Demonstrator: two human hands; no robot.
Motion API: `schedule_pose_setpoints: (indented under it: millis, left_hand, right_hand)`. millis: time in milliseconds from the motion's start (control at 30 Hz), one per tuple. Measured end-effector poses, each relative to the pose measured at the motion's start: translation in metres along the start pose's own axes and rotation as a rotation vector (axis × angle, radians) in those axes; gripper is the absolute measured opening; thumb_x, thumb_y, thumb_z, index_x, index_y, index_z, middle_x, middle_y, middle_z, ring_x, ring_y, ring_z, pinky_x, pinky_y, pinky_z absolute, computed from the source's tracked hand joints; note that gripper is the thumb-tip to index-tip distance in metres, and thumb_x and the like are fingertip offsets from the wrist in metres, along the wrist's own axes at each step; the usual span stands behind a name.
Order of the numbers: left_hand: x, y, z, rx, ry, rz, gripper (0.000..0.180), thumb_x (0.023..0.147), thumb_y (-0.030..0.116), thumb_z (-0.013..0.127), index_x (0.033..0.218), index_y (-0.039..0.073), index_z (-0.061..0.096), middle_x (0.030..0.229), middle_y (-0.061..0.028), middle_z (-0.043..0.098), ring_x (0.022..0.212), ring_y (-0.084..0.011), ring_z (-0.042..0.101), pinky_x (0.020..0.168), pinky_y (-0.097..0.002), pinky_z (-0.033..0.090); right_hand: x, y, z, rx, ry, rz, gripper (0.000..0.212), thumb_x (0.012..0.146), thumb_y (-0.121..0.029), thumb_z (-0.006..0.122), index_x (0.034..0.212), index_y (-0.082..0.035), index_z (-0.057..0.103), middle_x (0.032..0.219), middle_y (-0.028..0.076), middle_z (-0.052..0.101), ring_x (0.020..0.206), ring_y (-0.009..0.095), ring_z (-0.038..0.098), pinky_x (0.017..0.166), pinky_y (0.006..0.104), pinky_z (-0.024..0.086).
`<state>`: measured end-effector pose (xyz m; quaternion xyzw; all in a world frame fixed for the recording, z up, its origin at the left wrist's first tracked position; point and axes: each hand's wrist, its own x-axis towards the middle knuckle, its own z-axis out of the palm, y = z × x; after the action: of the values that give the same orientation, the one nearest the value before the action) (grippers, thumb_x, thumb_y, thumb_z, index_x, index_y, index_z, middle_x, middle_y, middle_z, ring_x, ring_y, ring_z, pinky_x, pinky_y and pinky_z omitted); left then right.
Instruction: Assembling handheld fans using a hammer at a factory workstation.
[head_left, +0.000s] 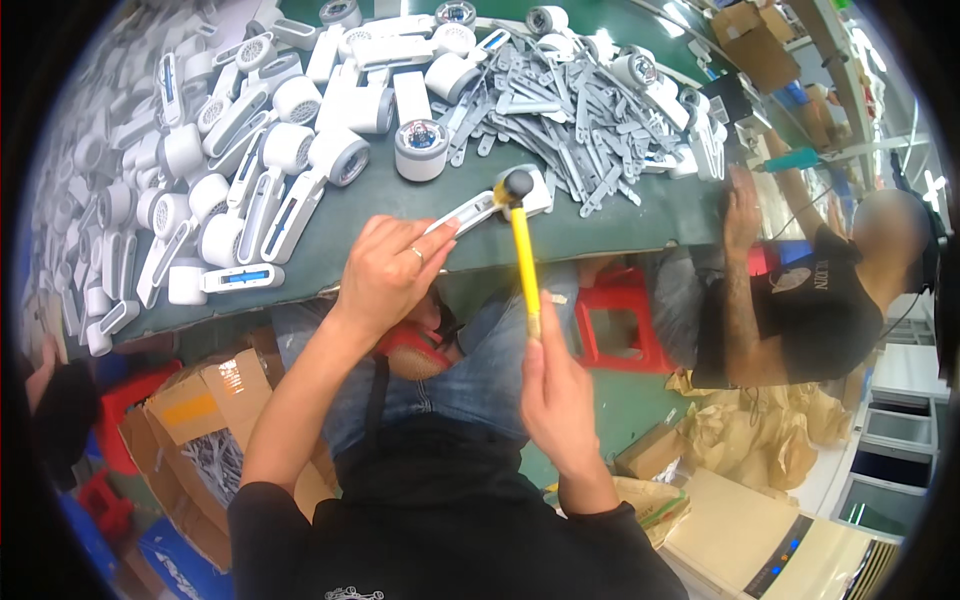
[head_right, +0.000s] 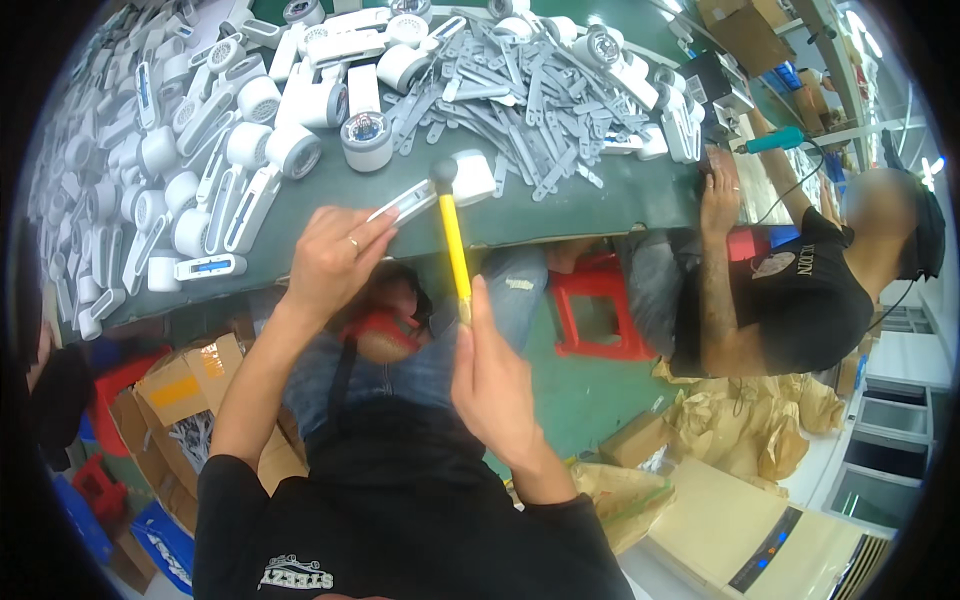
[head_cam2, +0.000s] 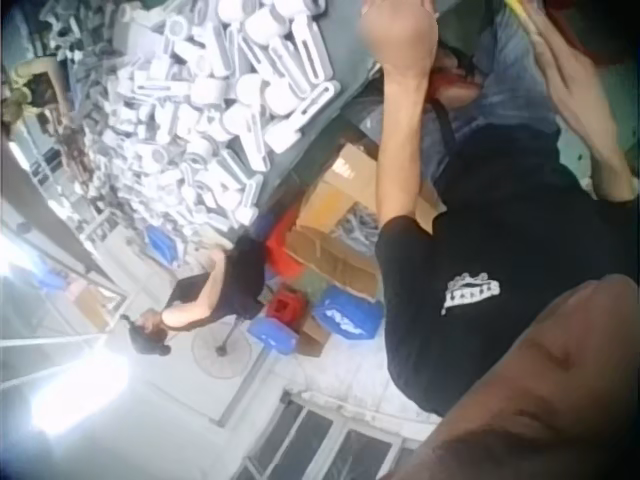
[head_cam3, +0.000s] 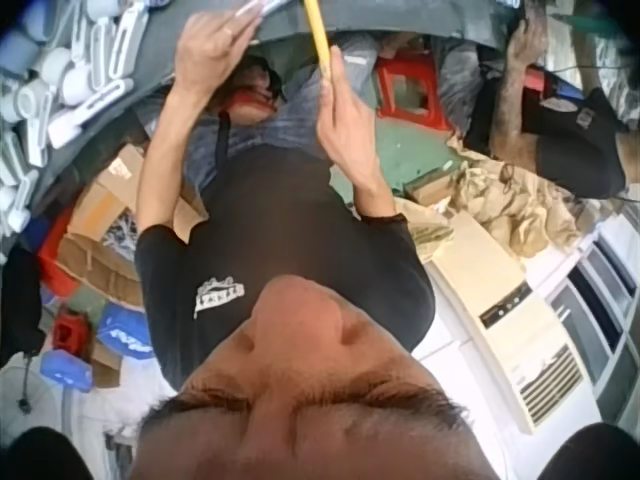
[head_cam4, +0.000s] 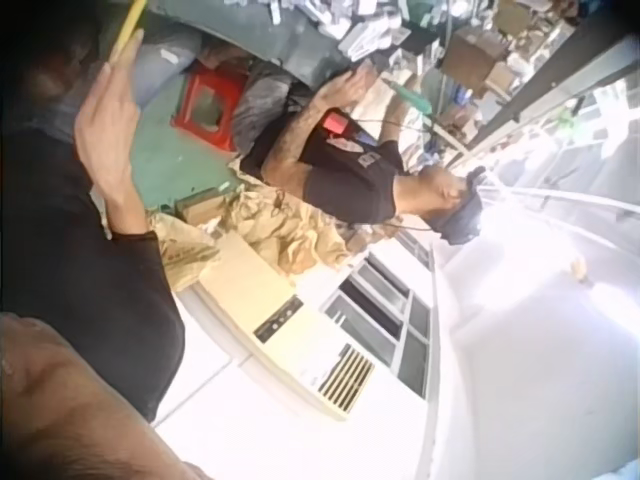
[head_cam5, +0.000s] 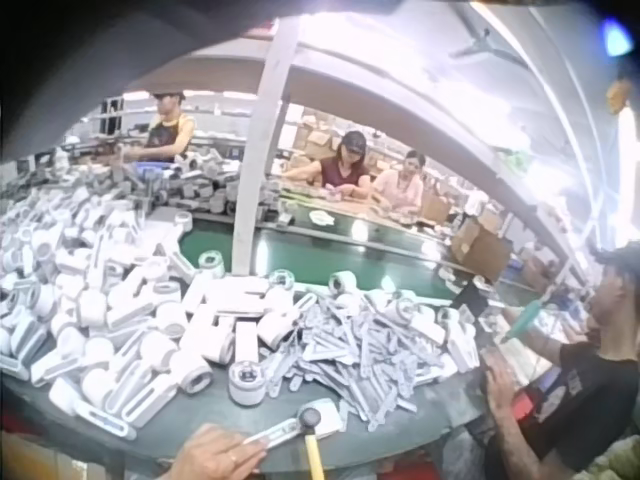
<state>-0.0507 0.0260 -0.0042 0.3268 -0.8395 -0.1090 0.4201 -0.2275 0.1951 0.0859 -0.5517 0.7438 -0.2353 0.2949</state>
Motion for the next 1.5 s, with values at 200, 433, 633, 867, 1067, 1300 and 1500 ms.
schedule_pose_setpoints:
  millis: [200, 433, 633, 867, 1067, 1300, 1500]
  left_hand:
    - [-0.006, -0.001, 0.005, -0.042, 0.031, -0.145, 0.056, 0.083, 0.011, 0.086, 0.136, 0.006, 0.068, 0.098, -0.0061, 0.076, 0.087, -0.0285, 0.068, 0.083, -0.0398, 0.054]
    - [-0.013, -0.002, 0.012, -0.111, 0.073, -0.256, 0.08, 0.084, 0.014, 0.088, 0.151, 0.003, 0.047, 0.105, -0.007, 0.079, 0.092, -0.033, 0.068, 0.087, -0.0414, 0.055]
    - [-0.014, 0.0, 0.015, -0.134, 0.077, -0.305, 0.083, 0.084, 0.014, 0.088, 0.152, 0.002, 0.043, 0.106, -0.0058, 0.079, 0.102, -0.0351, 0.069, 0.092, -0.0418, 0.055]
    - [-0.013, -0.001, 0.013, -0.178, 0.059, -0.379, 0.079, 0.084, 0.015, 0.088, 0.149, 0.002, 0.044, 0.106, -0.0063, 0.08, 0.106, -0.0344, 0.069, 0.094, -0.0418, 0.055]
    - [-0.003, 0.001, 0.018, -0.109, 0.045, -0.267, 0.057, 0.085, 0.017, 0.087, 0.135, 0.007, 0.061, 0.11, -0.0097, 0.078, 0.098, -0.0346, 0.07, 0.09, -0.0425, 0.054]
    - [-0.013, 0.006, -0.012, -0.092, 0.077, -0.084, 0.034, 0.086, 0.006, 0.082, 0.119, 0.007, 0.076, 0.114, -0.0123, 0.078, 0.1, -0.0312, 0.072, 0.089, -0.041, 0.054]
    - [-0.098, 0.027, -0.133, 0.119, 0.218, -0.354, 0.035, 0.089, -0.002, 0.078, 0.124, 0.0, 0.072, 0.123, -0.0169, 0.074, 0.111, -0.0334, 0.069, 0.099, -0.0418, 0.054]
  right_hand:
    - [-0.022, 0.001, -0.003, 0.101, 0.182, -0.249, 0.06, 0.104, -0.004, 0.054, 0.161, 0.005, 0.035, 0.126, 0.034, 0.067, 0.095, 0.049, 0.072, 0.078, 0.0464, 0.059]
    - [-0.007, 0.002, 0.001, 0.005, 0.032, -0.259, 0.058, 0.106, -0.008, 0.054, 0.161, -0.001, 0.036, 0.107, 0.031, 0.07, 0.089, 0.049, 0.069, 0.073, 0.0517, 0.056]
    - [-0.01, 0.002, -0.006, 0.021, 0.047, -0.225, 0.056, 0.105, -0.007, 0.055, 0.159, 0.0, 0.041, 0.111, 0.031, 0.071, 0.089, 0.048, 0.071, 0.074, 0.0517, 0.057]
    - [-0.008, 0.012, 0.005, 0.017, 0.068, -0.305, 0.055, 0.105, -0.011, 0.056, 0.158, -0.003, 0.044, 0.112, 0.03, 0.071, 0.093, 0.047, 0.072, 0.076, 0.0503, 0.059]
    - [0.013, 0.04, 0.001, 0.175, -0.011, -0.149, 0.058, 0.106, -0.019, 0.059, 0.161, -0.008, 0.042, 0.126, 0.03, 0.07, 0.109, 0.048, 0.071, 0.092, 0.0469, 0.057]
    - [0.136, 0.112, -0.088, 0.163, 0.642, -0.01, 0.027, 0.1, -0.023, 0.072, 0.115, 0.0, 0.069, 0.068, 0.008, 0.06, 0.065, 0.013, 0.052, 0.061, 0.0343, 0.049]
    - [0.25, 0.189, -0.182, 0.206, 0.618, 0.168, 0.037, 0.091, -0.025, 0.076, 0.115, 0.003, 0.07, 0.112, 0.026, 0.067, 0.11, 0.042, 0.065, 0.095, 0.0496, 0.051]
